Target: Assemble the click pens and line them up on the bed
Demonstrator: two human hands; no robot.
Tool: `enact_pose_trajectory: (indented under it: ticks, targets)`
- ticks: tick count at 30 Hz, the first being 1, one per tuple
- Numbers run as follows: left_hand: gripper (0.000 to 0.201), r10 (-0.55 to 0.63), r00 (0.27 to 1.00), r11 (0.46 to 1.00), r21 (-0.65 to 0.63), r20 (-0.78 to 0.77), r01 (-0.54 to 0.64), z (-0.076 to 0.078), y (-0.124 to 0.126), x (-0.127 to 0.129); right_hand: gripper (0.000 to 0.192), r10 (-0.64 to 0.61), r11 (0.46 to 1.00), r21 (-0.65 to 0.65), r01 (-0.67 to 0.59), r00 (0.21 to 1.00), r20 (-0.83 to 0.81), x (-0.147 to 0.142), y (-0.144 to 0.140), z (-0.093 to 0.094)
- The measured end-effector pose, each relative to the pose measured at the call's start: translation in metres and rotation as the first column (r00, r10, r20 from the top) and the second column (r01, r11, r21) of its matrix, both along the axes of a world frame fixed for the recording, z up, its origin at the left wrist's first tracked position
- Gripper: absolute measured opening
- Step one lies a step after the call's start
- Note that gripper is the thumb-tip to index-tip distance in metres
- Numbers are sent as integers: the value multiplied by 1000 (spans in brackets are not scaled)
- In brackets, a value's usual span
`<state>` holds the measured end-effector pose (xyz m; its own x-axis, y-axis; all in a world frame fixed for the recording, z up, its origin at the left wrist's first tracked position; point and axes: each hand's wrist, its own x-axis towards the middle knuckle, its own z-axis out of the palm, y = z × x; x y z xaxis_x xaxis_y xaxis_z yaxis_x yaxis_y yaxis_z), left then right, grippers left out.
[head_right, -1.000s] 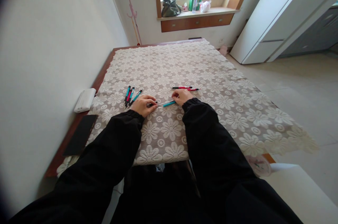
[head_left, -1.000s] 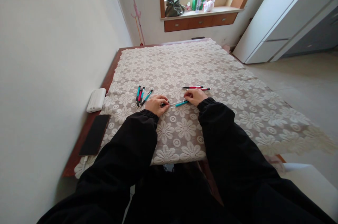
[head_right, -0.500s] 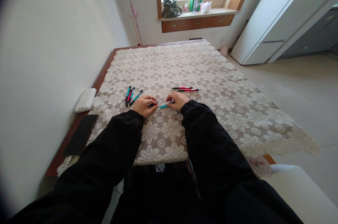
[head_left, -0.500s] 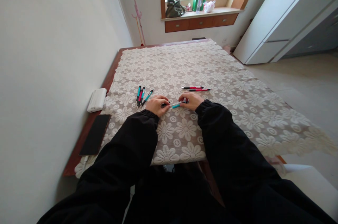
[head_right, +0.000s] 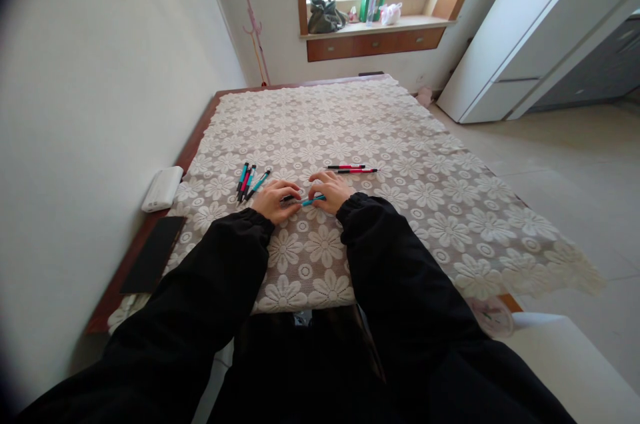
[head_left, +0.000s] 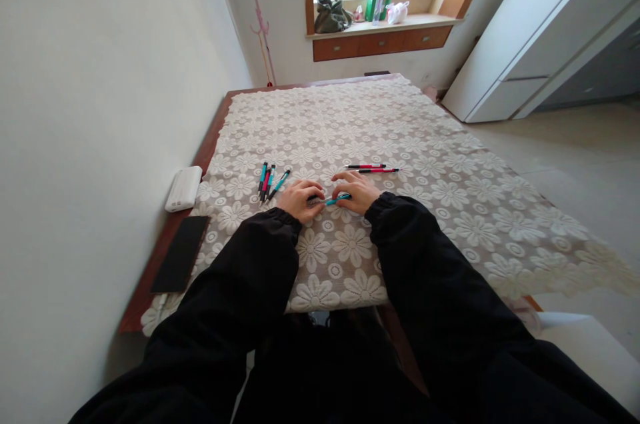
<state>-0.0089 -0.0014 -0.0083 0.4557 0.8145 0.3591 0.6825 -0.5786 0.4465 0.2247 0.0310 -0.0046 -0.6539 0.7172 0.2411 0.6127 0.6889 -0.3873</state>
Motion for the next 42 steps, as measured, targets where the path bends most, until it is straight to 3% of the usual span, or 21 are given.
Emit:
enact_pose_trajectory:
  ticks: [7, 11, 14, 17, 20, 22, 28, 35, 42]
  targets:
    - [16, 4, 1000, 1000, 4, 3, -4, -1, 0, 0, 13, -12, 1000, -16, 10, 996, -85, -8, -5, -2]
    - [19, 35, 999, 999, -14, 31, -35, 3, -3, 2, 8, -42, 994, -106, 8, 948, -316, -7, -4, 8]
    - [20, 44, 998, 999, -24, 34, -43, 6, -4, 2, 17, -102, 955, -289, -70, 834, -542, -7, -3, 15]
    - [19, 37, 999, 999, -22, 8, -36, 7, -4, 2, 33, -271, 858, -481, -180, 637, -722, -7, -3, 21]
    - [17, 47, 998, 999, -15, -32, -48, 6, -4, 2, 37, -393, 782, -548, -297, 448, -803, -6, -5, 25]
    - [14, 67, 997, 998, -2, -45, -68, 5, -4, 1, 38, -408, 769, -544, -335, 396, -822, -6, -6, 27]
    - [11, 83, 995, 996, 19, -46, -83, 3, -3, 1, 45, -380, 834, -520, -188, 488, -786, -9, -4, 24]
    - [9, 94, 994, 995, 38, -57, -92, 5, -3, 2, 58, -315, 923, -384, -11, 552, -772, -13, -9, 25]
    - [9, 89, 994, 996, 36, -67, -86, 3, -2, 2, 40, -290, 947, -308, 87, 644, -708, -12, -15, 27]
